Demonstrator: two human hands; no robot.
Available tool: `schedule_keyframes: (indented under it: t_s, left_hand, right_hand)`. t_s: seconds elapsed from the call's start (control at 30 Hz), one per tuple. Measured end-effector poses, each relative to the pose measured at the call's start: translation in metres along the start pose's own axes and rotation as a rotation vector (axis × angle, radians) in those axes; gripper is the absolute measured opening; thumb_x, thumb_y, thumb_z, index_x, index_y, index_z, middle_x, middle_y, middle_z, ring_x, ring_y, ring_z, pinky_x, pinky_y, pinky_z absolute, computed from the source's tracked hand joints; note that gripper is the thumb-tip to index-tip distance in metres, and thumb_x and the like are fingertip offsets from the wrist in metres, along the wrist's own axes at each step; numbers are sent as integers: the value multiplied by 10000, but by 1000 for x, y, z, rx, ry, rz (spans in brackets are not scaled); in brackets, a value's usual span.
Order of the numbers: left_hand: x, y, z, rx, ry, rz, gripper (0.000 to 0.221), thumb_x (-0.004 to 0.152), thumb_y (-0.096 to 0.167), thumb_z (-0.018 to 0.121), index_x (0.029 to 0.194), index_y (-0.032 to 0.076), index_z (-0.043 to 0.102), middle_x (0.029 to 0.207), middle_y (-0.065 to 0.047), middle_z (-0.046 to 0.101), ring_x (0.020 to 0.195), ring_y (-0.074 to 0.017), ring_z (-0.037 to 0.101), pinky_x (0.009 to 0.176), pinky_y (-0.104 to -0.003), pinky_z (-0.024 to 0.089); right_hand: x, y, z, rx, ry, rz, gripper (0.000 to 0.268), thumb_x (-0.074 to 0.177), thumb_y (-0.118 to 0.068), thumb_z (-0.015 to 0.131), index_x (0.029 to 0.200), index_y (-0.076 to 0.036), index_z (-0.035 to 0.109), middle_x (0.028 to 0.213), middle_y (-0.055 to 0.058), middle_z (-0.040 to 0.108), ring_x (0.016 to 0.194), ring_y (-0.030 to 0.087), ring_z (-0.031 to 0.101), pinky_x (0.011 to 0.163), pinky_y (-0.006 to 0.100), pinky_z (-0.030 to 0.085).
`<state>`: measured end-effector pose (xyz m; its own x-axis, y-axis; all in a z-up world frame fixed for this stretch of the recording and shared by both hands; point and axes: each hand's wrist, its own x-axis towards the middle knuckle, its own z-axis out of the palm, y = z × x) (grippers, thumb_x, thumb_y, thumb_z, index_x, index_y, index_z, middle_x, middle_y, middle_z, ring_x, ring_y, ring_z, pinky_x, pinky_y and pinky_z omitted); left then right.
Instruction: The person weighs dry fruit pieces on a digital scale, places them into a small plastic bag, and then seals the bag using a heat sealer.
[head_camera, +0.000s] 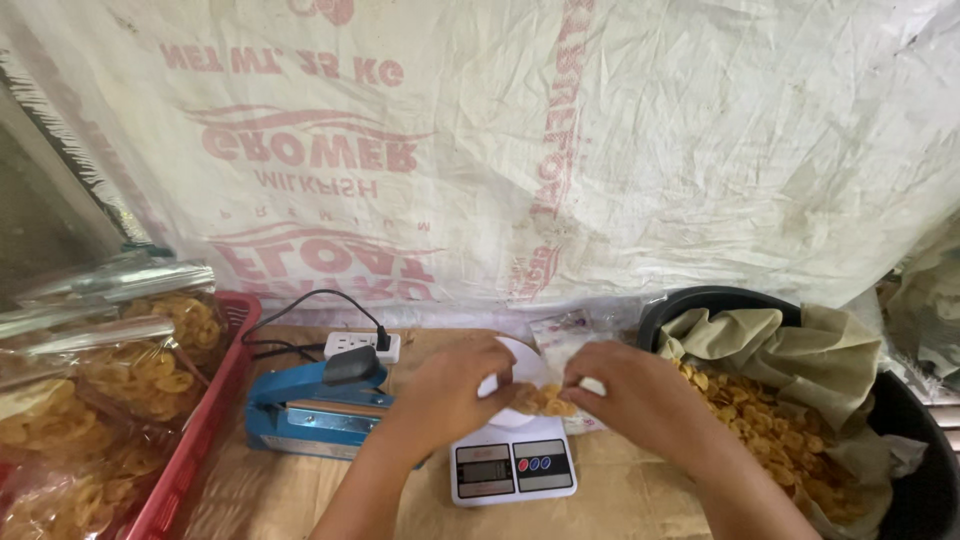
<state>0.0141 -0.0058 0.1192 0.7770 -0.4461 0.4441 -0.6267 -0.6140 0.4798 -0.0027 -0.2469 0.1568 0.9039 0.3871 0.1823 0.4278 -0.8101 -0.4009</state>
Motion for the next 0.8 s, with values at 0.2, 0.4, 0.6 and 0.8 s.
schedule_keyframes:
  t_s: [0.2,0.4,0.6,0.8]
  left_hand:
    - [31,-33,36,-610,172,0,172,887,96,777,1026,43,693,947,-36,752,872,-138,712,789,-301,571]
    - [46,-60,88,-1064,400,-217,443,914,-22,714,1327,43,569,955,-20,602,791,-88,617,670,-234,516]
    - [43,-80,117,-1187,572,-431,495,912,17,681,1381,57,526,945,-39,607,832,-133,689,720,-258,582]
    - [38,-94,135,-1374,467,-663,268,961,174,673,1166,3,694,1008,-64,735,889,-127,701,790,-280,584]
  right_hand:
    - [20,26,14,412,198,108,192,870,-157,714,1039,-91,776,1017,42,806,931,184,722,737,347,566]
    - [59,64,85,1221,386,300,454,882,-140,642,1316,-267,607,1085,10,770,1047,140,708,922,263,575]
    - [89,119,183,1378,373,293,219,1038,-130,654,1125,49,746,1013,112,745,909,179,653,828,347,522]
    - [83,120,190,1615,441,337,218,999,-163,591,1041,4,724,961,119,762,863,196,731,774,363,615]
